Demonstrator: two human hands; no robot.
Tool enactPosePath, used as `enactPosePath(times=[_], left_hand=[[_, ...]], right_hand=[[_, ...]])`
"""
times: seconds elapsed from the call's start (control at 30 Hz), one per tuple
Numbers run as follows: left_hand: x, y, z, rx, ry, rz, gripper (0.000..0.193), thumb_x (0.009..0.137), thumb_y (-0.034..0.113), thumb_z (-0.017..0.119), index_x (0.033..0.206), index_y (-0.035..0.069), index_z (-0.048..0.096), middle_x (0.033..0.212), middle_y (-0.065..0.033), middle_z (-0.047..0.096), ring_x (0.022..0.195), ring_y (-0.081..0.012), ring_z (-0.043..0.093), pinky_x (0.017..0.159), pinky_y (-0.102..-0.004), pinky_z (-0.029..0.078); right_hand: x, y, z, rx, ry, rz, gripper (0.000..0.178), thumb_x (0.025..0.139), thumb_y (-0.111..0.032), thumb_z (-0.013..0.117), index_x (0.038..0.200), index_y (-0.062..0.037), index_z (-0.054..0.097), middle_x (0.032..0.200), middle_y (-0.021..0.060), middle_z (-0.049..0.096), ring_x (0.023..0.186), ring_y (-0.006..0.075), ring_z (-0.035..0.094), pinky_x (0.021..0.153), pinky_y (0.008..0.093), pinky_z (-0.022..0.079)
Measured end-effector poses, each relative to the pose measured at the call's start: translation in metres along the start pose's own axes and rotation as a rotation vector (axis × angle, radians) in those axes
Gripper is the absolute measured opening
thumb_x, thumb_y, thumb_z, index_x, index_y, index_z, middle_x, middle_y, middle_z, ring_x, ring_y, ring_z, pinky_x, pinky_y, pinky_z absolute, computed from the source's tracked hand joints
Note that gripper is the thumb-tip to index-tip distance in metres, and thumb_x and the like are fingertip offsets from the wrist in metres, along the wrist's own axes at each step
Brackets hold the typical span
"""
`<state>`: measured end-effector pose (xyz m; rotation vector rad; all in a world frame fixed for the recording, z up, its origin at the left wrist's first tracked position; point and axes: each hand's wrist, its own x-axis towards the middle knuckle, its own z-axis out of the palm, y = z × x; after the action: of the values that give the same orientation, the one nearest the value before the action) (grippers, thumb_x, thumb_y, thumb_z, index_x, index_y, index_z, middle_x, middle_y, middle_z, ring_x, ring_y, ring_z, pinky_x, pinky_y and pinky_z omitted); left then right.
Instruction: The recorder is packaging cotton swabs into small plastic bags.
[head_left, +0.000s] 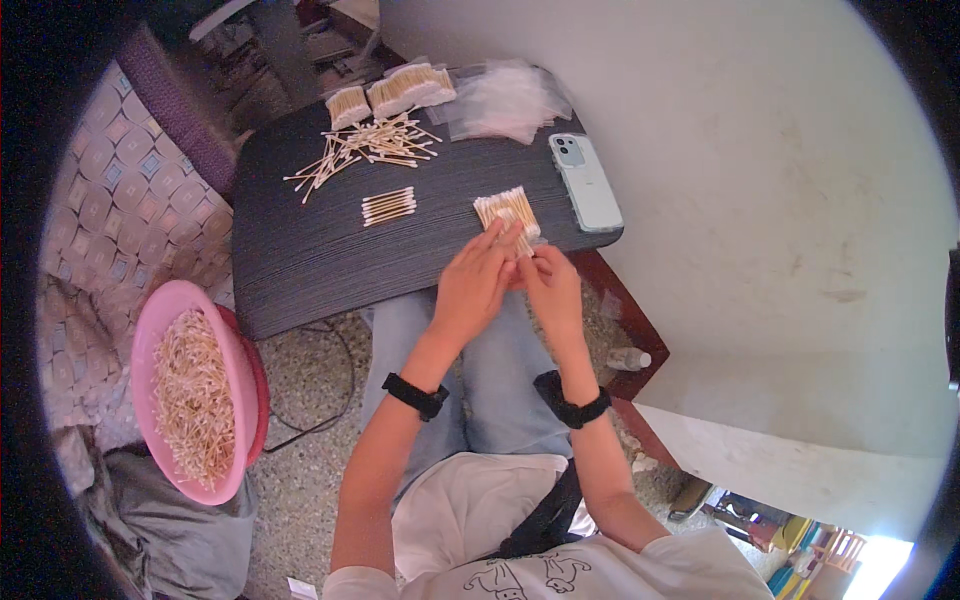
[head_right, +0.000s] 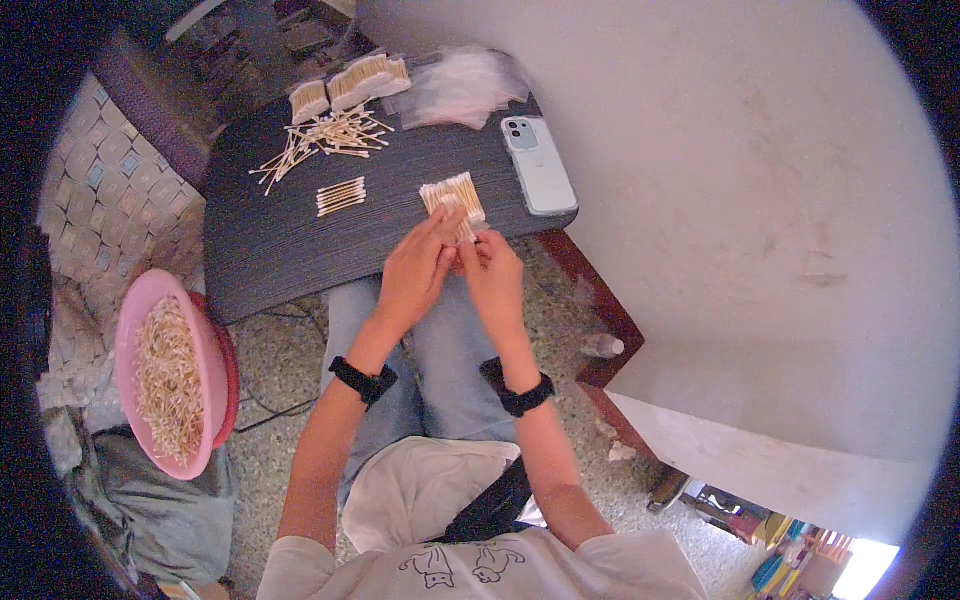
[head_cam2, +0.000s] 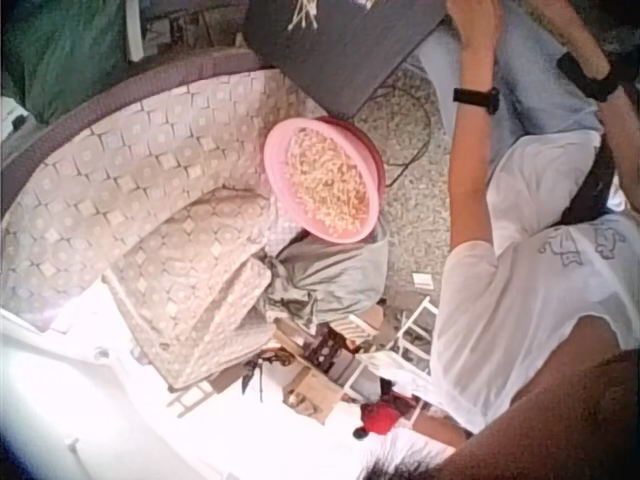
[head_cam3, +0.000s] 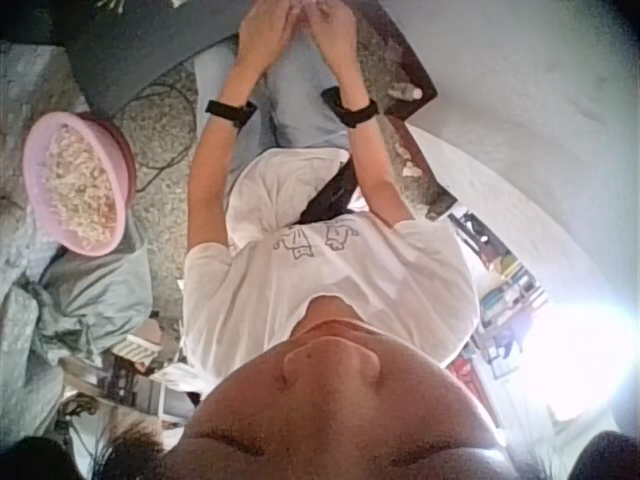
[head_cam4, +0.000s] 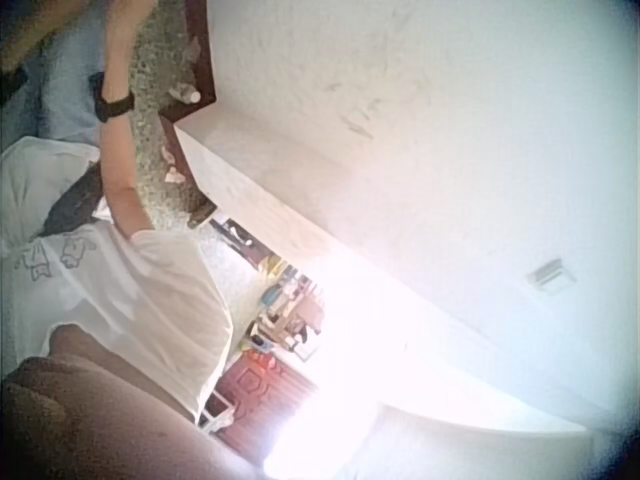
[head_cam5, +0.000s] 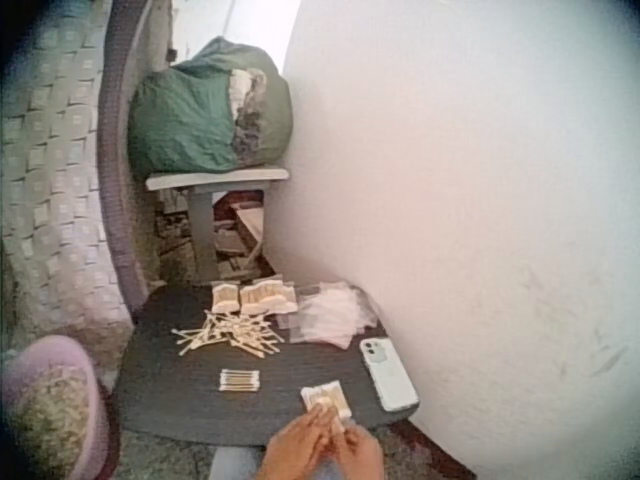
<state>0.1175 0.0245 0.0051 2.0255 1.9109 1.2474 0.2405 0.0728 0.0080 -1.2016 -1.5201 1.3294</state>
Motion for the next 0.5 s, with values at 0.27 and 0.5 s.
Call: enactPosePath(times=[0.27, 0.5], left_hand=[[0.001, 0.002, 0.001, -0.060, 0.002, -0.036, 0.040, 0.094, 0.018, 0.046, 0.132, 0.008, 0.046, 0.118, -0.0123, 0.059, 0.118, -0.0294, 0.051, 0.095, -0.0402, 0.043], [0.001, 0.006, 0.000, -0.047, 0.006, -0.056, 0.034, 0.095, 0.020, 0.045, 0.127, 0.009, 0.048, 0.122, -0.0124, 0.058, 0.118, -0.0295, 0.052, 0.095, -0.0411, 0.044]], right_hand=[[-0.003, -0.005, -0.013, -0.290, 0.029, -0.375, 0.020, 0.080, -0.005, 0.068, 0.097, 0.0014, 0.060, 0.083, 0.0129, 0.065, 0.073, 0.0212, 0.065, 0.067, 0.0309, 0.052], [0.006, 0.006, -0.004, -0.391, 0.101, -0.446, 0.016, 0.075, -0.003, 0.069, 0.088, 0.0018, 0.061, 0.085, 0.0137, 0.063, 0.071, 0.0261, 0.062, 0.065, 0.0330, 0.050]])
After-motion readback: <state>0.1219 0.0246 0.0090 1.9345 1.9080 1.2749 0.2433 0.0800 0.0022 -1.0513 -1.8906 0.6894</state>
